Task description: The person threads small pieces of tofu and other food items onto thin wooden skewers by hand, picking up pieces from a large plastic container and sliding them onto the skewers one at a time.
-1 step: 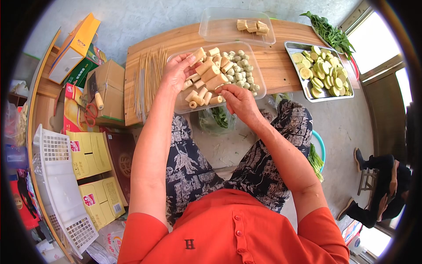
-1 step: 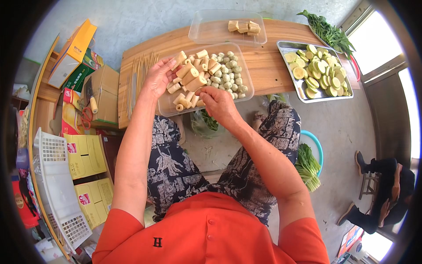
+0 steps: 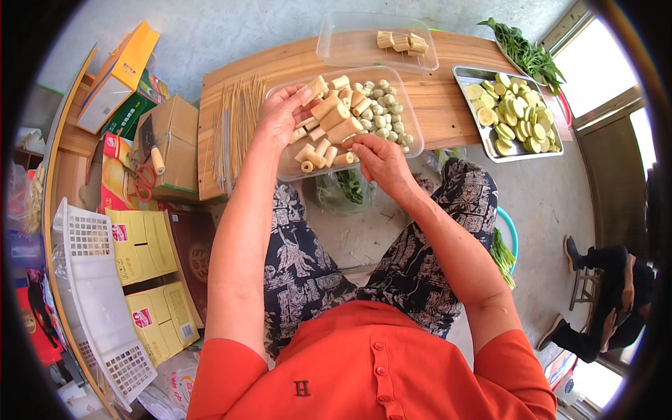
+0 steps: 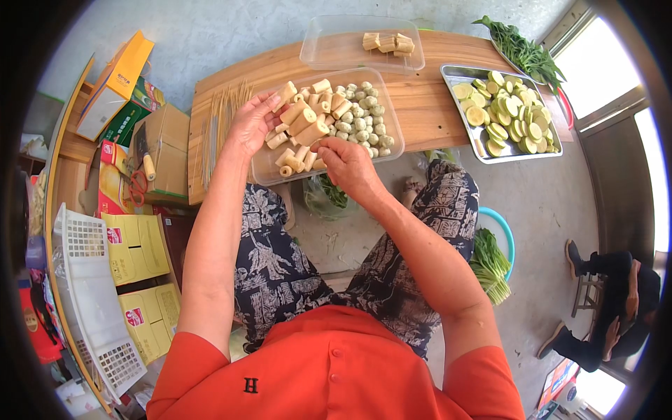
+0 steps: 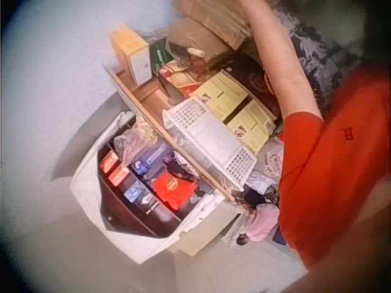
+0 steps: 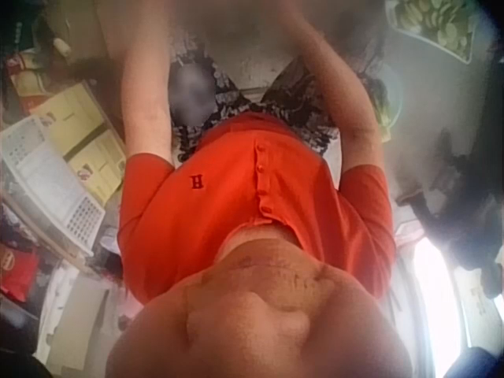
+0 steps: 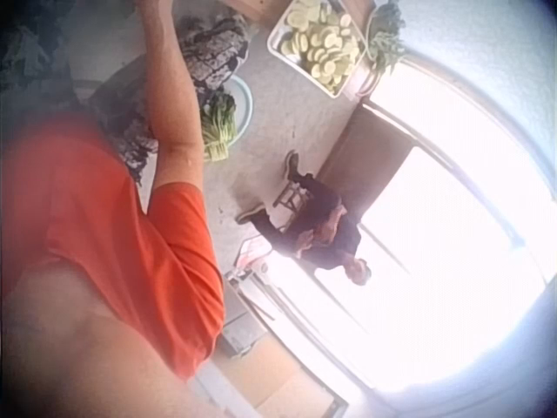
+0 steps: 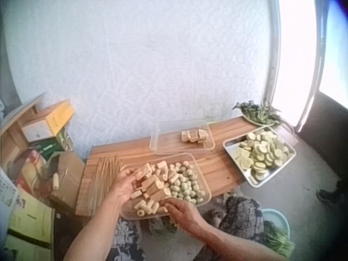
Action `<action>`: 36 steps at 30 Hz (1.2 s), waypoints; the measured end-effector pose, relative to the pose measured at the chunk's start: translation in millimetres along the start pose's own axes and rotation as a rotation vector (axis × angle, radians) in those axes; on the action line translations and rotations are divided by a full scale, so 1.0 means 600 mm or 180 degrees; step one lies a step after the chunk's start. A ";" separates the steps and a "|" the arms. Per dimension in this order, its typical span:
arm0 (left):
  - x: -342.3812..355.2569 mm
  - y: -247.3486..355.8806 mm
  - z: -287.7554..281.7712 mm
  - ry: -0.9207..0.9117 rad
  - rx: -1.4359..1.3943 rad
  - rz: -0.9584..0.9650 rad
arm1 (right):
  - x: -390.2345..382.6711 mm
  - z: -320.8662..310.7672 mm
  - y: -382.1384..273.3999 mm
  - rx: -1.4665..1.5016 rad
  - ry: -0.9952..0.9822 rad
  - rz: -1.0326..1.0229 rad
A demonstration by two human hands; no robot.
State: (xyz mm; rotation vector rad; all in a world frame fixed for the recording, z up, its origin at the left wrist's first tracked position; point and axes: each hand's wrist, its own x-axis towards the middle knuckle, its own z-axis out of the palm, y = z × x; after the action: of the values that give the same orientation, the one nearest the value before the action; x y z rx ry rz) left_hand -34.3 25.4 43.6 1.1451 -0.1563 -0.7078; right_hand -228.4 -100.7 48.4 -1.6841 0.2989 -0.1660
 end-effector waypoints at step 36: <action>0.002 -0.006 0.001 -0.0053 -0.0235 0.0163 | 0.002 -0.002 0.004 0.0196 -0.0047 0.0138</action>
State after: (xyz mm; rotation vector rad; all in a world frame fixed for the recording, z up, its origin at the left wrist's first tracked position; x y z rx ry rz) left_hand -35.3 23.2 40.5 1.0614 -0.1718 -0.6726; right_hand -228.0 -102.3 46.3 -1.6161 0.3159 -0.1292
